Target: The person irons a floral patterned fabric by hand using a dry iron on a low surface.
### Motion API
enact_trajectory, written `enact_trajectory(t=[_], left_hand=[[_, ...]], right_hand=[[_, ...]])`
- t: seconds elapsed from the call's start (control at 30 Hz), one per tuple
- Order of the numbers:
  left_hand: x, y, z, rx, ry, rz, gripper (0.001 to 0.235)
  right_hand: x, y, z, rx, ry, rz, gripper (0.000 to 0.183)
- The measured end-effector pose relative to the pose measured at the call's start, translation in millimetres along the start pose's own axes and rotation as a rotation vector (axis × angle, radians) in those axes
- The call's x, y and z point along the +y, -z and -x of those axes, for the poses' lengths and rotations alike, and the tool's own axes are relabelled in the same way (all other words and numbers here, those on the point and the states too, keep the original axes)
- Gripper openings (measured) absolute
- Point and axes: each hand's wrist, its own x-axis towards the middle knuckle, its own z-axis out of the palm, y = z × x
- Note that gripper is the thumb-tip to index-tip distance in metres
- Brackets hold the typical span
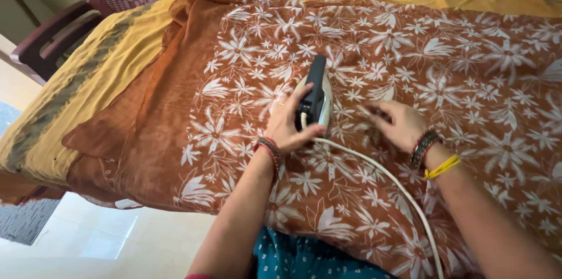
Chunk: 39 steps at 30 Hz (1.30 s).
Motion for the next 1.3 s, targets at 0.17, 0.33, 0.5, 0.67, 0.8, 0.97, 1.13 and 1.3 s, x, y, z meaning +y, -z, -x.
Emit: enact_trajectory(t=[0.17, 0.33, 0.5, 0.67, 0.8, 0.97, 1.13, 1.3], left_hand=[[13.5, -4.8, -3.4, -0.108, -0.016, -0.049, 0.093], [13.3, -17.3, -5.9, 0.141, 0.220, -0.173, 0.101], [-5.6, -10.5, -19.4, 0.520, 0.508, -0.261, 0.109], [-11.7, 13.6, -9.6, 0.616, 0.356, -0.080, 0.095], [-19.3, 40.2, -6.1, 0.284, 0.334, 0.442, 0.069], [-34.0, 36.3, -4.8, 0.104, 0.202, 0.500, 0.042], [-19.2, 12.7, -9.5, 0.431, 0.326, 0.259, 0.040], [-6.0, 4.3, -15.3, 0.465, 0.240, 0.295, 0.056]], right_hand=[[21.4, -32.9, 16.0, 0.196, 0.232, 0.174, 0.035], [26.1, -38.1, 16.3, 0.250, 0.252, 0.187, 0.033], [21.1, -38.6, 19.5, 0.262, 0.246, 0.179, 0.033], [18.1, -37.4, 20.2, 0.261, 0.236, 0.172, 0.031], [19.1, -38.9, 19.1, 0.273, 0.236, 0.224, 0.032], [20.2, -39.4, 20.7, 0.258, 0.223, 0.149, 0.034], [18.3, -38.4, 20.4, 0.270, 0.235, 0.213, 0.033], [18.6, -39.1, 20.7, 0.260, 0.216, 0.182, 0.033]])
